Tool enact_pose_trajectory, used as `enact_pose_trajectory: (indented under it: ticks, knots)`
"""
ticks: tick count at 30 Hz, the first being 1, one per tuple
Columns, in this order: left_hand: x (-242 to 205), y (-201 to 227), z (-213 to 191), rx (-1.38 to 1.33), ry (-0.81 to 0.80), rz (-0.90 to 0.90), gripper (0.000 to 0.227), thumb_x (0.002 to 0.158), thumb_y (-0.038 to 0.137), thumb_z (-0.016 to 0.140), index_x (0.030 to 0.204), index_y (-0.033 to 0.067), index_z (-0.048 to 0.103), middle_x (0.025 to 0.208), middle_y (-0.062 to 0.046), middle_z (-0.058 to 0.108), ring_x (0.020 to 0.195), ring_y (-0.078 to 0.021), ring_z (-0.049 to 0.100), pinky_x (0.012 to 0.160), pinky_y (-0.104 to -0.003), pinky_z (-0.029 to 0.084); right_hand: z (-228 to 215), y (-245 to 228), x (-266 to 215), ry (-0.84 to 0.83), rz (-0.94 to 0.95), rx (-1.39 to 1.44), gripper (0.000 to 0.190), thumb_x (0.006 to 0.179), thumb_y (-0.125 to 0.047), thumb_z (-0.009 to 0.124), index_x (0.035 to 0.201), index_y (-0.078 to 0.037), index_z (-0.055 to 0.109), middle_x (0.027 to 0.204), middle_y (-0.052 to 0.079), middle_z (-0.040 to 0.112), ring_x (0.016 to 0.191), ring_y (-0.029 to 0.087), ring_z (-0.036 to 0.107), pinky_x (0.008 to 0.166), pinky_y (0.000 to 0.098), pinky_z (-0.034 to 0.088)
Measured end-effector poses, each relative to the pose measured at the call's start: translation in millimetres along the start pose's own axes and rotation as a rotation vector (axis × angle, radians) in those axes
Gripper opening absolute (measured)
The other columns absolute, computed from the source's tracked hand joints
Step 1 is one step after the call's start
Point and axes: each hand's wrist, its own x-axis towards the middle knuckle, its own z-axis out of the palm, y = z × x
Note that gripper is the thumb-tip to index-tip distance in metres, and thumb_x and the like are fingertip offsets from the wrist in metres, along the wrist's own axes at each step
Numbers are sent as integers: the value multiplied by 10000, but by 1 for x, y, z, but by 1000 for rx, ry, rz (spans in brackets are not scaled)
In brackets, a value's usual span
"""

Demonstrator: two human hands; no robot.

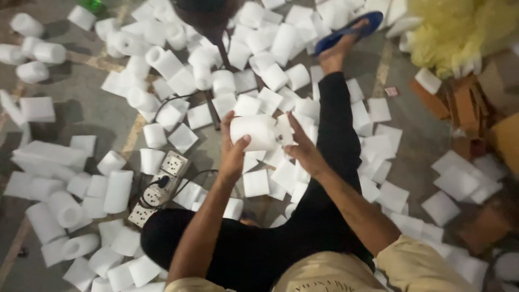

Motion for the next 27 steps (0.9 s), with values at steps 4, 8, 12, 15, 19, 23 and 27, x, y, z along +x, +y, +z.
enact_pose_trajectory:
  ticks: [4, 8, 12, 15, 19, 23, 27]
  knots:
    - [-12, 21, 1, -492, -146, -73, 757, 982, 360, 623, 1589, 82, 265, 1551, -159, 360, 1471, -298, 407, 1225, -450, 368, 26, -44, 1, -77, -311, -295, 980, 872, -322, 683, 1683, -117, 172, 1749, 197, 162, 1594, 388, 226, 1251, 484, 267]
    - [-13, 29, -11, -470, -125, -429, 810, 887, 487, 579, 1567, 186, 257, 1517, -95, 444, 1356, -307, 501, 1040, -496, 493, 14, -70, 8, -167, -597, -627, 950, 869, -392, 723, 1658, -157, 251, 1746, 212, 100, 1585, 413, 241, 1273, 481, 265]
    - [-14, 24, -16, -375, -36, -277, 813, 873, 314, 680, 1552, 88, 296, 1422, -171, 505, 1270, -309, 577, 996, -489, 540, 13, -74, 17, -207, -549, -668, 931, 850, -398, 752, 1635, -174, 303, 1735, 185, 169, 1584, 385, 248, 1261, 471, 281]
    - [-8, 19, -20, -186, 104, -99, 780, 895, 204, 702, 1549, 24, 318, 1396, -198, 531, 1265, -281, 574, 1033, -421, 510, 23, -68, 23, -170, -384, -292, 918, 905, -369, 716, 1656, -118, 252, 1731, 174, 216, 1558, 339, 289, 1239, 467, 300]
    - [6, 15, -21, -99, 225, -19, 683, 905, 141, 716, 1476, -32, 383, 1335, -181, 581, 1206, -242, 592, 1030, -356, 501, 48, -53, 39, -122, -169, 50, 856, 959, -334, 613, 1648, -32, 205, 1676, 158, 323, 1504, 275, 370, 1222, 409, 306]
    - [21, 15, -32, 28, 180, 74, 650, 905, 130, 755, 1419, -30, 390, 1286, -157, 569, 1175, -213, 603, 1010, -356, 526, 57, -38, 63, -81, -202, 79, 684, 1060, -280, 478, 1635, 14, 254, 1670, 179, 350, 1554, 271, 326, 1275, 378, 242]
    - [28, 21, -36, 129, 206, 86, 712, 871, 127, 789, 1425, -27, 369, 1267, -148, 568, 1163, -210, 599, 999, -358, 525, 61, -24, 77, -55, -86, 21, 697, 1058, -340, 455, 1630, 5, 257, 1631, 180, 397, 1506, 273, 365, 1231, 371, 270]
